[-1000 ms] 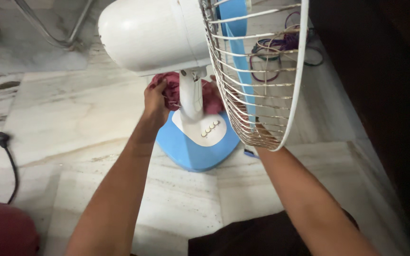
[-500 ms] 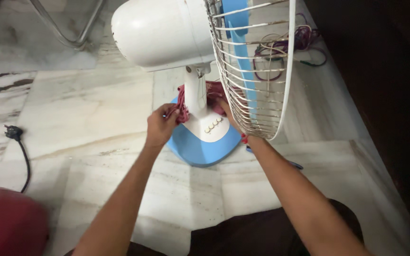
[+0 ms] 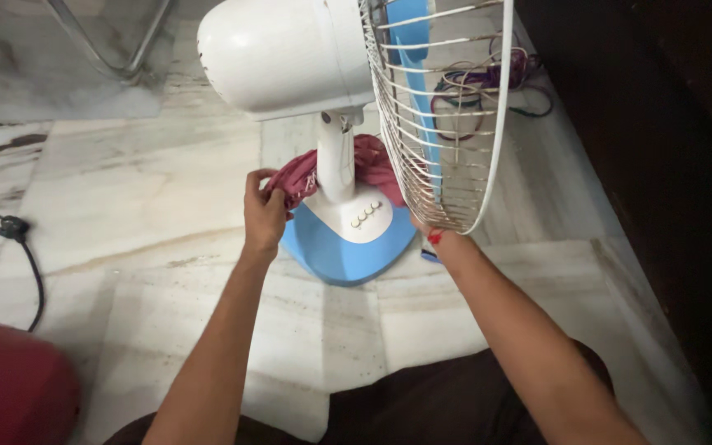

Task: The person cleans the base of a standing fan with a cloth, then uses a toothbrush to scrub the control buttons. They proceed to unscrew and remove the central cap from the fan blades.

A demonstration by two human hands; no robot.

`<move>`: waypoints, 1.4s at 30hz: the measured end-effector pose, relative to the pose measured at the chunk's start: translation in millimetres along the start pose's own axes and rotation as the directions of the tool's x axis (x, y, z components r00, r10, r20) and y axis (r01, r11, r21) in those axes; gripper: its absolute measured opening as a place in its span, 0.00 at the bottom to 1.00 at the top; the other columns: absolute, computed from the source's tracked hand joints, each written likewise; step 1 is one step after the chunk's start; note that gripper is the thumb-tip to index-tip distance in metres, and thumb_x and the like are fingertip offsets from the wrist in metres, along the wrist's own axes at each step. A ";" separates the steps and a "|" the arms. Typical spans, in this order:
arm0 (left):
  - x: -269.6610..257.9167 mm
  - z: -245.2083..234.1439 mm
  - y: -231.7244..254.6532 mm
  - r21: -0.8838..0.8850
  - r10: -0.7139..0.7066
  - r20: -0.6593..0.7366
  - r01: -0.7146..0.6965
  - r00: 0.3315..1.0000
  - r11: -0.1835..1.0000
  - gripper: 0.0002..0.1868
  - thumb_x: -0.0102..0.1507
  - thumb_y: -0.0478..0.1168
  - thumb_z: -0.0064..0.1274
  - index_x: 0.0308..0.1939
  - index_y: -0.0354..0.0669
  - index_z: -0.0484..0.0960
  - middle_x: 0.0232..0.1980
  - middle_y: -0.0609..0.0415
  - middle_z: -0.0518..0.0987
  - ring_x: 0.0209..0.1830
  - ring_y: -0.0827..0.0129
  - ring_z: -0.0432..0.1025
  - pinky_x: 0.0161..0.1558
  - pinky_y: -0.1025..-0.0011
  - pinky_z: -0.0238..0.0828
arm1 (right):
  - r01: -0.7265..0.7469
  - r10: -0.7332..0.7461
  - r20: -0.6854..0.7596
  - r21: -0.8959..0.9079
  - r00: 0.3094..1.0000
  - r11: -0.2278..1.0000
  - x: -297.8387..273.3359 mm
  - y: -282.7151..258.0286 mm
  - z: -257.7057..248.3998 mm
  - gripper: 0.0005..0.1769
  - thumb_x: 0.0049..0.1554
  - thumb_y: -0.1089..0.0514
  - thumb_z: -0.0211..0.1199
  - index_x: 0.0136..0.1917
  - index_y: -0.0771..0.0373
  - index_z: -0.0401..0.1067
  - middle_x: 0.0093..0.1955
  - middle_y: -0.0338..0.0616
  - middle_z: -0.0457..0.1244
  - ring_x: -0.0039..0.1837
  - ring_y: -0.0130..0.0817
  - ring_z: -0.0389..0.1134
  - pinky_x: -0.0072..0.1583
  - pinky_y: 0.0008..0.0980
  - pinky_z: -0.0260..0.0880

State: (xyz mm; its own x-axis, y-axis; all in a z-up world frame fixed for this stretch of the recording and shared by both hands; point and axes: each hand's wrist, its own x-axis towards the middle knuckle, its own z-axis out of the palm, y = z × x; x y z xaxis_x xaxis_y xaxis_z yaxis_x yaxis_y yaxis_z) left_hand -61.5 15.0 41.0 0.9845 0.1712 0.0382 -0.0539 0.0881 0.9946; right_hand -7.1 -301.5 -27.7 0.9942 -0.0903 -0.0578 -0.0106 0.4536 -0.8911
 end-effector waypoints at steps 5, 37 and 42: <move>-3.3 -2.6 11.0 0.367 0.278 0.073 -0.285 0.958 0.885 0.19 0.63 0.24 0.37 0.54 0.39 0.77 0.42 0.48 0.83 0.32 0.65 0.74 0.36 0.67 0.73 | -0.070 0.029 0.115 0.374 0.993 0.925 33.5 43.1 -41.0 0.22 0.67 0.56 0.56 0.73 0.60 0.64 0.69 0.41 0.64 0.68 0.34 0.64 0.72 0.37 0.62; -17.7 -12.7 4.3 0.696 0.272 0.164 -0.307 0.948 0.649 0.17 0.62 0.36 0.49 0.55 0.46 0.81 0.40 0.37 0.77 0.37 0.41 0.76 0.42 0.51 0.74 | 0.533 -0.085 0.530 -0.846 0.844 0.023 -95.9 -31.4 83.2 0.06 0.52 0.61 0.61 0.39 0.67 0.75 0.41 0.59 0.68 0.46 0.56 0.70 0.51 0.49 0.70; -10.4 0.1 -15.3 0.745 0.278 0.298 -0.404 0.913 0.531 0.12 0.63 0.38 0.52 0.49 0.41 0.83 0.40 0.35 0.77 0.42 0.40 0.73 0.45 0.51 0.72 | 0.497 0.028 0.497 -0.868 0.867 0.025 -110.5 -56.5 96.1 0.08 0.53 0.59 0.61 0.38 0.65 0.76 0.38 0.57 0.68 0.43 0.55 0.70 0.49 0.51 0.69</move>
State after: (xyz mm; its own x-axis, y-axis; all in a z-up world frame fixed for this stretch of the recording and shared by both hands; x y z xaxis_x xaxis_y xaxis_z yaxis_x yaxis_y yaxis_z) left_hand -70.8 11.8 25.3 0.9339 -0.1111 0.3397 -0.3022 -0.7531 0.5844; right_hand -106.1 -231.9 72.3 0.9150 0.3749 0.1489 0.4008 -0.8030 -0.4411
